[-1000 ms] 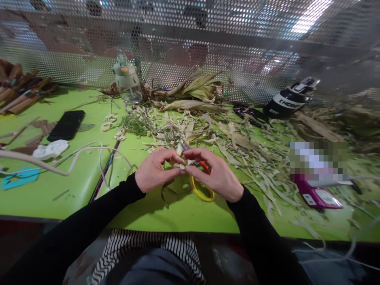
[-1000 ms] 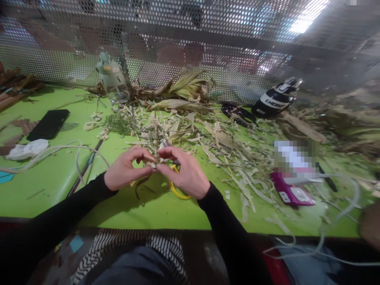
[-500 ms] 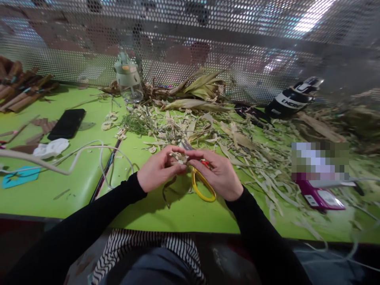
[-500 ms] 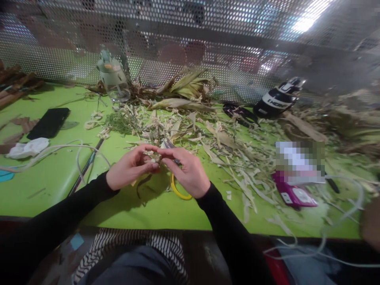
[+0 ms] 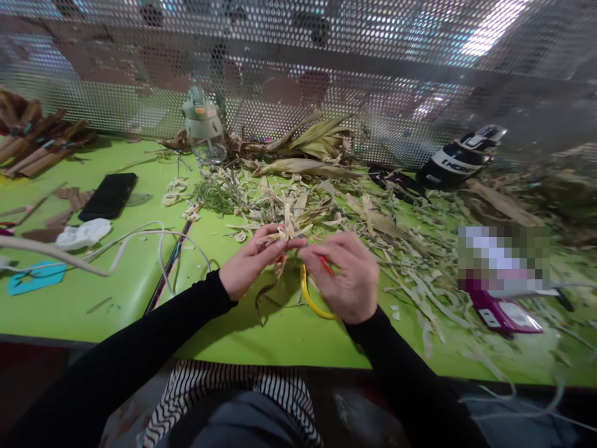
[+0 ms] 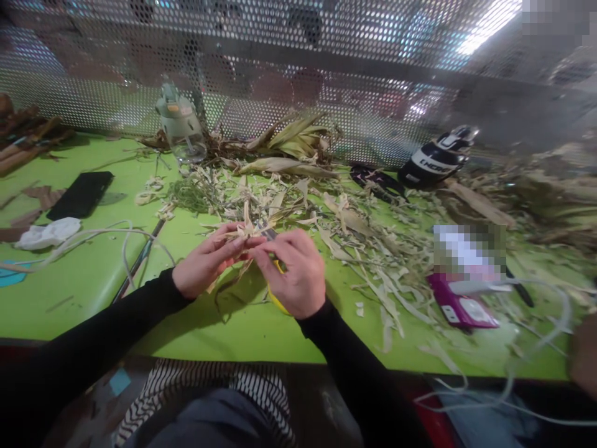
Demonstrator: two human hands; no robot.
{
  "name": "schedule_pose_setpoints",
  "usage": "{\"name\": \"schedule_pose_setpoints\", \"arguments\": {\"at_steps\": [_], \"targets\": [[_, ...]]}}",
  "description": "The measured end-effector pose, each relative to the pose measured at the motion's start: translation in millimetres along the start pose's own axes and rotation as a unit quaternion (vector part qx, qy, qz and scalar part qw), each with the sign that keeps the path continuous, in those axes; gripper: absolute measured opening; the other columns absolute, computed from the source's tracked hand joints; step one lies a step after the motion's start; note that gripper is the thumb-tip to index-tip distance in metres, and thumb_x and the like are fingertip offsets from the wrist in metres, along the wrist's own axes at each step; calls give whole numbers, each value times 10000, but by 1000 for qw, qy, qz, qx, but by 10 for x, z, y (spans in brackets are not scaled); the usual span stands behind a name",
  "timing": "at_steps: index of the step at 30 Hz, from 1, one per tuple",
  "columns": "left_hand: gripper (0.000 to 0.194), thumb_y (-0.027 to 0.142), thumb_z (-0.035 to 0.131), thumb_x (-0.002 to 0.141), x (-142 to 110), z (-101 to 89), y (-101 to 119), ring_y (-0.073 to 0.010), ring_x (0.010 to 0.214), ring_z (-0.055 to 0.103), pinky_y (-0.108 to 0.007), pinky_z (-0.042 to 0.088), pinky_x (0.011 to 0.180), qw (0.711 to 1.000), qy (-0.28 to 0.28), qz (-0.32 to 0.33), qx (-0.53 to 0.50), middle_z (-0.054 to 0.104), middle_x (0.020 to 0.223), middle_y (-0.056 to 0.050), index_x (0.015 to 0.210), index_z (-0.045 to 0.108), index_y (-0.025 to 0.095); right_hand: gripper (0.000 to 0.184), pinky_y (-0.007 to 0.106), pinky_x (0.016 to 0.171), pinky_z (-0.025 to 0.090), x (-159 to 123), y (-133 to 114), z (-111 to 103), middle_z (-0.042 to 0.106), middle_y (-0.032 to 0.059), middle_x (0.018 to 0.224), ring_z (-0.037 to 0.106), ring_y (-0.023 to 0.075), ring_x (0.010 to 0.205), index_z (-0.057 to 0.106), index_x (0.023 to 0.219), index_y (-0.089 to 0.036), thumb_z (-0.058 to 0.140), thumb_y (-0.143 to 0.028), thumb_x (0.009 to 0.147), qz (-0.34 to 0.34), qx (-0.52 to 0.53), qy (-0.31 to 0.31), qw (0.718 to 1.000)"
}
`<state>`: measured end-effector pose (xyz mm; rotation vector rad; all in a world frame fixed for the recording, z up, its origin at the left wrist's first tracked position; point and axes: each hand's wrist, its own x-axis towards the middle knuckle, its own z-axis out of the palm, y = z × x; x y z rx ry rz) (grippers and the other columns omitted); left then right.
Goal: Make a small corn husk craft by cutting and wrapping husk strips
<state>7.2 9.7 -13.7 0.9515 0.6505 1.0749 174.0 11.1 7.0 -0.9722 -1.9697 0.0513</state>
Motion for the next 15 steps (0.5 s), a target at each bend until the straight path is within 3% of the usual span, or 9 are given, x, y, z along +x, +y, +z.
{"name": "schedule_pose_setpoints", "arguments": {"at_steps": [2,5,9,11,15], "targets": [[314,285,595,832,1,19,-8,-165,1098,579,-342,401,972,999,16,5,-28,679,1057,-69,1080,421,204,129,301,610,475,-31,-42,78,639,43,753,576,162,689,671,786,-182,602,-279,835,27,33,-74,996],[346,264,618,813,1,40,-14,-170,1079,594,-352,397,995,998,25,3,-51,689,1035,-69,1087,417,196,217,274,579,452,-55,-63,178,648,42,747,567,143,641,666,786,-155,588,-351,838,133,111,-134,976],[339,266,629,805,0,45,-14,-178,1060,609,-351,405,991,998,26,5,-63,696,1027,-71,1082,450,189,245,242,569,449,-48,-46,211,631,11,717,551,116,615,638,801,-159,591,-399,819,267,299,-176,899],[337,281,632,802,-9,40,-14,-190,1055,613,-358,415,978,997,29,15,-63,699,1023,-75,1080,466,187,229,232,572,437,-38,-43,193,606,2,703,529,105,610,619,770,-159,594,-383,815,273,331,-195,882],[342,306,624,809,-46,31,-1,-202,988,640,-370,445,932,998,35,27,-38,714,974,-83,1085,473,172,196,205,484,342,-25,-63,139,511,-28,601,410,76,517,593,683,-160,610,-318,799,217,287,-251,899]]}}
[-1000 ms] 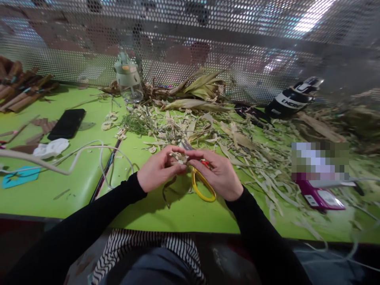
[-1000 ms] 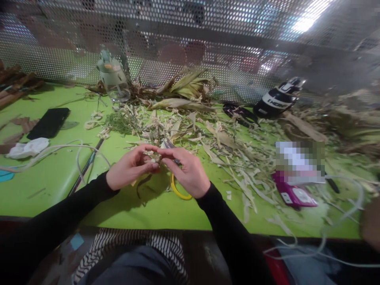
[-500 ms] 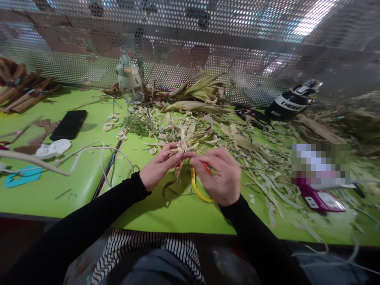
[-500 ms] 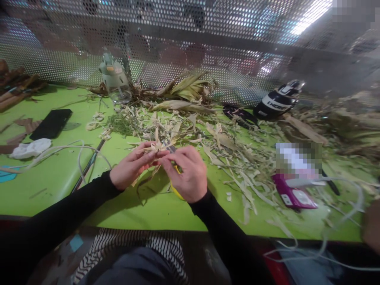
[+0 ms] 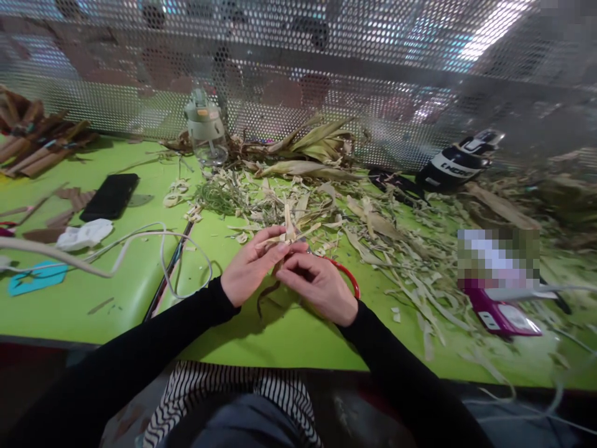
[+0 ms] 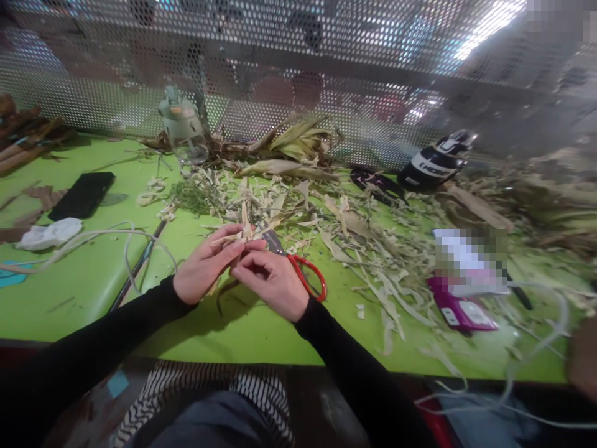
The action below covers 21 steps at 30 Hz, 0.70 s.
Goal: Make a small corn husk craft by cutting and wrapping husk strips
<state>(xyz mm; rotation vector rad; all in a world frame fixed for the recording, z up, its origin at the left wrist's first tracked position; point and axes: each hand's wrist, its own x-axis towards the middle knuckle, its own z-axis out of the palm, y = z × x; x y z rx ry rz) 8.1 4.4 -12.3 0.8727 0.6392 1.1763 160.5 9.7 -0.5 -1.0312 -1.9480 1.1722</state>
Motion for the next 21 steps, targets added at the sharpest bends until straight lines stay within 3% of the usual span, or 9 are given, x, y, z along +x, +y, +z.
{"name": "schedule_pose_setpoints", "arguments": {"at_steps": [3,9,15,18,21], "targets": [[327,312,609,819,-18,2,24,-199,929,659,-351,476,882,999,-7,8,34,723,928,-85,1080,489,156,190,205,447,298,-19,-16,2,471,-39,559,359,69,478,587,680,-162,598,-302,808,-22,-42,-27,999],[277,311,598,826,-11,-14,95,-191,903,665,-328,490,850,997,3,10,82,720,901,-88,1034,525,145,200,211,516,345,-27,7,-5,554,-21,599,447,79,525,622,705,-161,565,-294,843,-71,-106,-48,991],[303,330,632,785,-24,-44,163,-131,683,642,-263,509,689,986,-11,-15,166,687,735,-40,997,531,138,452,210,429,268,18,69,-140,414,-46,533,337,70,439,537,676,-170,348,-497,925,61,-54,52,995],[344,358,669,745,-37,-45,133,-90,542,571,-208,476,536,968,-20,-42,247,628,651,17,982,518,160,408,210,428,264,22,58,-154,407,-49,560,335,67,446,488,692,-183,361,-494,923,47,-7,68,997],[339,407,627,771,-51,-60,150,-87,498,550,-198,471,474,954,-34,-48,294,601,621,28,978,507,167,403,219,443,262,-2,9,-172,394,-46,550,331,70,462,471,619,-181,454,-475,894,-6,-17,46,999]]}}
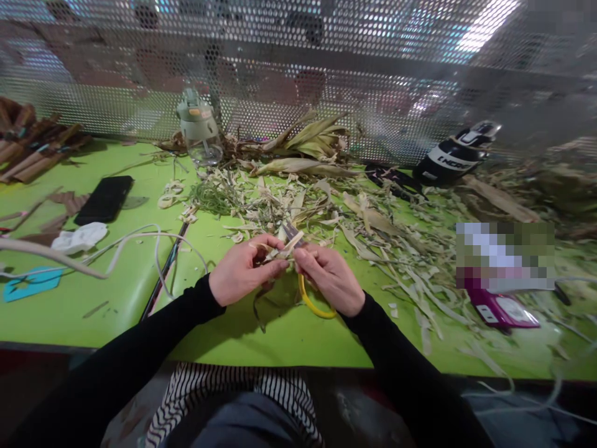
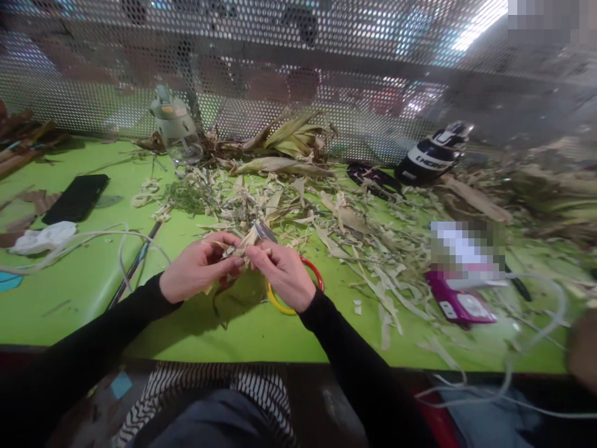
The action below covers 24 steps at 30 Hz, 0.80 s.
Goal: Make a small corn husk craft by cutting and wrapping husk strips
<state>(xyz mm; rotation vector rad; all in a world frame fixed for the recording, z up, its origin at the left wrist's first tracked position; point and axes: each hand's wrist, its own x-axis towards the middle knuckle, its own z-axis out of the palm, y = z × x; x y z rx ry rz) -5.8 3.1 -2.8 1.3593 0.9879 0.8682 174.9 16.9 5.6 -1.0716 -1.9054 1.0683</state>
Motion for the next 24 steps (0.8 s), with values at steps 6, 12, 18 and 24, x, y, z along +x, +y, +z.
{"name": "schedule_pose_setpoints", "arguments": {"at_steps": [6,12,18,24], "targets": [[258,375,575,806,-27,-129,144,-54,495,547,-179,494,486,999,-6,26,18,626,758,-34,782,575,117,392,225,459,280,-31,-37,-156,378,-46,545,333,78,476,465,581,-184,507,-435,879,-42,-1,-1,999],[247,343,583,800,2,-36,63,-76,473,561,-190,481,475,998,-64,-13,2,603,616,14,927,525,139,217,243,563,426,-1,0,-138,630,22,805,555,124,661,643,906,-208,568,-404,850,-65,14,28,997],[277,410,566,802,-3,59,-68,-79,423,517,-188,421,447,997,-42,9,64,573,536,34,894,532,150,162,246,587,429,-42,2,-8,627,7,693,557,119,625,641,762,-184,588,-312,847,-85,-37,92,991],[276,413,557,800,-12,86,-93,-97,470,513,-212,413,469,992,-86,15,95,554,558,19,862,558,144,218,255,594,443,-22,-48,-52,624,21,791,555,130,673,661,957,-201,589,-370,839,-72,-48,37,996]]}}
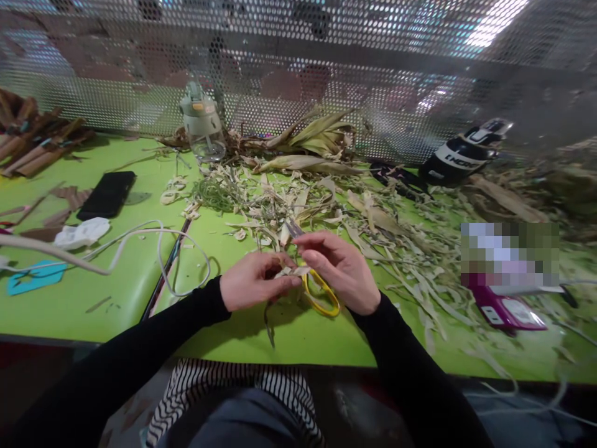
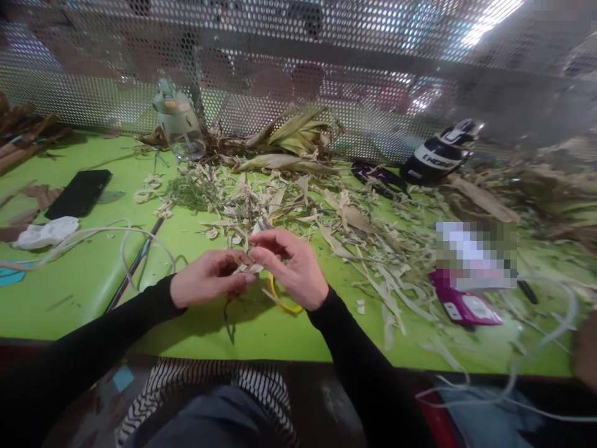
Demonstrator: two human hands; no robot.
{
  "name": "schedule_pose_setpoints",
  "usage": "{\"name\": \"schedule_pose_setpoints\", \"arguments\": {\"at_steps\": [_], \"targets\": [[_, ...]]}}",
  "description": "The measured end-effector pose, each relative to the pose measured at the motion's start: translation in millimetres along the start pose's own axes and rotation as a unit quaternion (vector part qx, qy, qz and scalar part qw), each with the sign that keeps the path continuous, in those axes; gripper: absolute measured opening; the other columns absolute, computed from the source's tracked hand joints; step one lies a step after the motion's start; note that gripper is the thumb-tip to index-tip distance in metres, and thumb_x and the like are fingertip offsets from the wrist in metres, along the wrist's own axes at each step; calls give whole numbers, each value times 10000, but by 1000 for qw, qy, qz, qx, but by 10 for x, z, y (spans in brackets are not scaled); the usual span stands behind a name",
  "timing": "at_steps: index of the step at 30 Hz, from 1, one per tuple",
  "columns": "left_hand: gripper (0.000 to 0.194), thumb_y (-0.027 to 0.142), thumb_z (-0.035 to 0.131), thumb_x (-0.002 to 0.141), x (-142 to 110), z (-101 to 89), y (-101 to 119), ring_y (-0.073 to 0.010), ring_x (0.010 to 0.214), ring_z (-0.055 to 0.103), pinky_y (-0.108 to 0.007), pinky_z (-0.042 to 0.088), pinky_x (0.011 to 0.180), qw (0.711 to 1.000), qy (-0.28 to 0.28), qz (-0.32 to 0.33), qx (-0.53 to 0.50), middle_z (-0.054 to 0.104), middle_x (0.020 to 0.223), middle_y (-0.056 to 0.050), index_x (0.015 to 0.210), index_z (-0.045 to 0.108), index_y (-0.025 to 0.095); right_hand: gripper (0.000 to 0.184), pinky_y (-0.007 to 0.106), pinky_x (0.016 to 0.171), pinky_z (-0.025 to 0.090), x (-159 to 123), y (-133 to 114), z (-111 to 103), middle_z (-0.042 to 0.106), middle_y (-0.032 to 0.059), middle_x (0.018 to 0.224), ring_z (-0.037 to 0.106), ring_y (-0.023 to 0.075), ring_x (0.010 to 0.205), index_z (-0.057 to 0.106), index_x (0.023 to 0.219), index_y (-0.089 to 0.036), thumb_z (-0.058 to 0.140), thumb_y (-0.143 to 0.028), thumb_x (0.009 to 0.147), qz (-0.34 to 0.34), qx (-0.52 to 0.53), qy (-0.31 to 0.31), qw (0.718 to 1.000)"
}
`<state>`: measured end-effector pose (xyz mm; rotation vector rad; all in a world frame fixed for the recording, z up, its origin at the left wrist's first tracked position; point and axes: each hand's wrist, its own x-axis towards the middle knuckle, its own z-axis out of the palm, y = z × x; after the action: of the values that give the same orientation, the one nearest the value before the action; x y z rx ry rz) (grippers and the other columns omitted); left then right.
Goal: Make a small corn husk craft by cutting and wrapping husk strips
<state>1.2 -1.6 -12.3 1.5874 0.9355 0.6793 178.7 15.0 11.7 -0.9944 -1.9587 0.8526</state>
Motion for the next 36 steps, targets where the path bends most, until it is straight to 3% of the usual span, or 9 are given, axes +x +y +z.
{"name": "schedule_pose_setpoints", "arguments": {"at_steps": [2,4,8,13,22,28,32,34,36], "targets": [[237,383,559,797,10,23,-2,-105,501,519,-221,418,489,999,13,8,36,548,571,8,767,554,148,258,286,664,460,14,-6,31,634,27,849,563,150,747,666,1024,-233,649,-350,795,-39,-35,-12,999],[237,364,518,821,21,38,7,-110,508,529,-229,426,503,999,10,0,38,550,575,1,711,536,155,157,301,708,461,18,1,75,641,21,824,570,157,773,693,927,-239,664,-299,786,-62,-56,-1,997],[246,368,433,870,24,26,60,-96,477,509,-221,420,498,999,-32,-21,-11,565,601,8,822,554,159,73,267,640,456,3,26,123,643,17,770,582,138,710,656,793,-196,618,-253,818,-9,-29,36,999],[267,338,438,872,4,30,75,-95,530,499,-216,401,546,998,-55,2,34,568,604,5,680,512,168,90,232,557,434,-14,34,134,620,-9,703,543,101,580,629,777,-186,627,-272,804,50,40,75,995],[270,381,529,835,24,118,-2,-79,523,518,-215,411,549,991,-104,-36,-79,574,601,7,706,535,144,135,262,640,465,3,68,216,643,16,765,577,133,690,632,764,-189,620,-316,809,64,43,84,993],[265,393,588,812,67,60,21,-88,583,588,-218,460,578,950,24,-54,-306,646,687,-34,842,572,130,310,251,572,446,45,70,41,595,40,888,527,118,659,536,1063,-195,434,-445,911,78,67,119,988],[203,294,546,856,98,-14,38,-119,690,647,-252,497,666,907,109,-59,-404,706,800,-66,994,578,149,195,269,591,417,27,119,17,565,32,799,490,141,682,548,822,-199,513,-382,881,-34,-82,207,974],[220,267,533,865,101,-26,47,-135,829,661,-275,497,768,893,139,-46,-426,713,916,-78,1055,565,160,250,273,588,409,2,119,81,565,24,705,489,146,657,542,692,-199,515,-362,880,-96,-135,168,972],[257,250,530,868,94,-14,52,-146,949,645,-294,476,858,887,143,-25,-437,699,1021,-76,1113,543,176,276,266,561,394,-25,99,183,574,22,658,496,140,613,567,676,-192,502,-358,887,-97,-149,77,981]]}}
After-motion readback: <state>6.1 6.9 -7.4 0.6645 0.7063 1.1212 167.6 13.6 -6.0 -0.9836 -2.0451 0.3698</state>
